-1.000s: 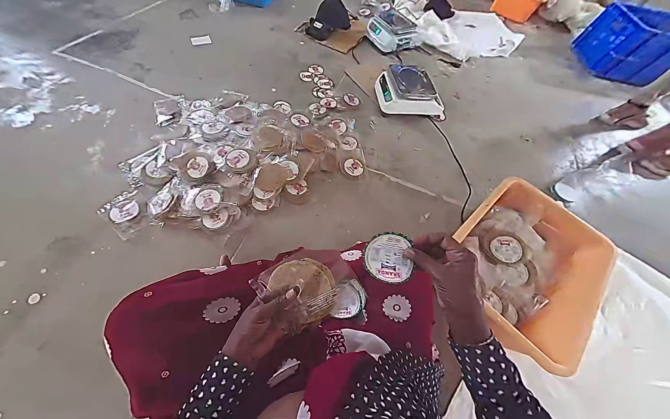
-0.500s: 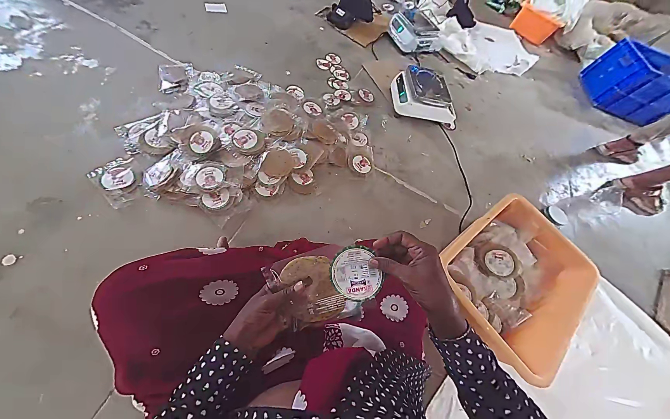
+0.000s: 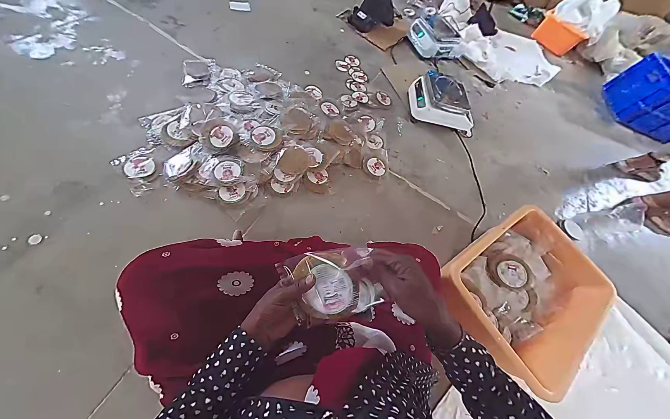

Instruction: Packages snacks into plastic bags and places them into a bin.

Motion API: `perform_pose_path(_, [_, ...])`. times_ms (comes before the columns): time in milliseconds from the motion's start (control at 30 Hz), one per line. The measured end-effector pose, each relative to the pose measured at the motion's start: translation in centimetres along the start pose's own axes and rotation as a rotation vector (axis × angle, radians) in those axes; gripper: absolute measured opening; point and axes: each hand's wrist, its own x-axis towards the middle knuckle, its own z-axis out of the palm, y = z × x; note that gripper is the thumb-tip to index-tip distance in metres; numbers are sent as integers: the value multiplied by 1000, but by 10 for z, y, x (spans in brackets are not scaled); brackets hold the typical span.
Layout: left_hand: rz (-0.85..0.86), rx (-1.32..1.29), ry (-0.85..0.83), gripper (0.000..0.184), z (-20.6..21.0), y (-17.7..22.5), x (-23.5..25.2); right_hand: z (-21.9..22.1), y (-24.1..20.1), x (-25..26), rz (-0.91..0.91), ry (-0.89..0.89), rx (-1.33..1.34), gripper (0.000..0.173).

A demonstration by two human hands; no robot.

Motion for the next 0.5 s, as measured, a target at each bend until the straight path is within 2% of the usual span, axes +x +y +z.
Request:
perform_pose_path(167, [22, 138, 50, 43, 3, -7, 1, 3, -11, -11, -67, 20, -39, 42])
perform_pose_path(233, [34, 144, 41, 49, 0, -10, 3, -3, -10, -14, -94, 18, -46, 30])
perform_pose_path(300, [14, 117, -45, 44, -1, -12, 6, -13, -7, -20, -111, 59, -68, 20])
perform_pose_path(367, [-36, 109, -225, 36, -2, -11, 14, -37, -8, -34, -104, 233, -80, 16])
perform_pose_path(400, [-60, 117, -322, 37, -3, -10, 19, -55, -10, -44, -111, 352, -137, 13])
perform_pose_path(433, [-70, 155, -354, 39, -5, -10, 23, -78, -11, -56, -123, 456, -224, 12])
perform_pose_path(500, [-76, 239, -290, 36, -7, -8, 26, -125, -10, -80, -135, 590, -444, 12])
